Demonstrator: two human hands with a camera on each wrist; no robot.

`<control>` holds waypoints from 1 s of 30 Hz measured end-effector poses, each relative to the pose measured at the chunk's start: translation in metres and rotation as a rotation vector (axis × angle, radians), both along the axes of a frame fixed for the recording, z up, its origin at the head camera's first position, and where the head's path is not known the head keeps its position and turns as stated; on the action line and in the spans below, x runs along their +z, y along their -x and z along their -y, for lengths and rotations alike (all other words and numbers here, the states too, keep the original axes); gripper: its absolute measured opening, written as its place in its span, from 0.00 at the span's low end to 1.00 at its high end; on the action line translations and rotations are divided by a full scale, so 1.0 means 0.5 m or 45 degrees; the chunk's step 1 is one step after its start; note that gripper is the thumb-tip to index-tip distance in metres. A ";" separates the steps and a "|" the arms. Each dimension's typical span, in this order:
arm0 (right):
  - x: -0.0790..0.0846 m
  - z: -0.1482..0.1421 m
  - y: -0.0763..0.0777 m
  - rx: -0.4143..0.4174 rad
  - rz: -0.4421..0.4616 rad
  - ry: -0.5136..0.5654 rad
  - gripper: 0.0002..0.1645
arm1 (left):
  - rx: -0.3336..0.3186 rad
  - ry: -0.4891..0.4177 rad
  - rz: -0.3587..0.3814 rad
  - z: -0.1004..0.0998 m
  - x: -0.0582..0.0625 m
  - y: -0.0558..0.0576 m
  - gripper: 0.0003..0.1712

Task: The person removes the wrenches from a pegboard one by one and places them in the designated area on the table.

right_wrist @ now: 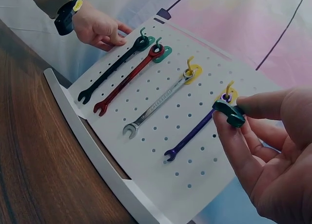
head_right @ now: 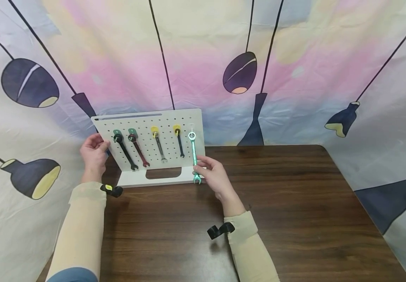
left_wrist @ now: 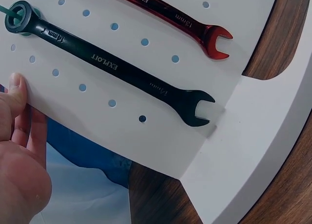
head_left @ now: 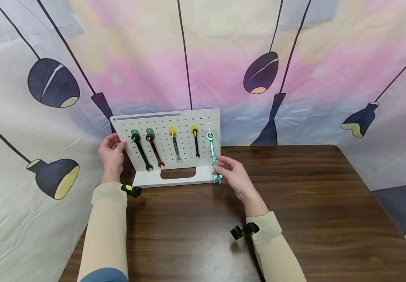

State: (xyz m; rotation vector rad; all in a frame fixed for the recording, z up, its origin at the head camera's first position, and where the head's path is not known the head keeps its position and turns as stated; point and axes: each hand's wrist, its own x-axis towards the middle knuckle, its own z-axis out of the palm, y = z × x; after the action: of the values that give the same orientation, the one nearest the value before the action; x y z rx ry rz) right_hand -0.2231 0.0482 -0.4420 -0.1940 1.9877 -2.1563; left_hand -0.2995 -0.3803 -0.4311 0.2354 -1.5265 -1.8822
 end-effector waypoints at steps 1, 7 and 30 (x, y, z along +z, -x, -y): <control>0.001 0.000 0.000 0.005 0.002 0.006 0.28 | 0.001 0.004 -0.001 0.001 0.001 -0.001 0.20; 0.000 -0.004 0.000 0.033 0.001 0.055 0.28 | 0.002 0.011 0.002 0.002 0.002 -0.003 0.19; 0.009 0.008 -0.010 -0.017 -0.029 0.052 0.26 | -0.012 0.046 0.037 0.006 0.005 -0.005 0.19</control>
State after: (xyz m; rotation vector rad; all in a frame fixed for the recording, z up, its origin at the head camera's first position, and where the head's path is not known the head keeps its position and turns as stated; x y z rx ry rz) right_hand -0.2183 0.0441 -0.4377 -0.2132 1.9641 -2.2137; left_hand -0.2971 -0.3833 -0.4287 0.2399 -1.5822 -1.8641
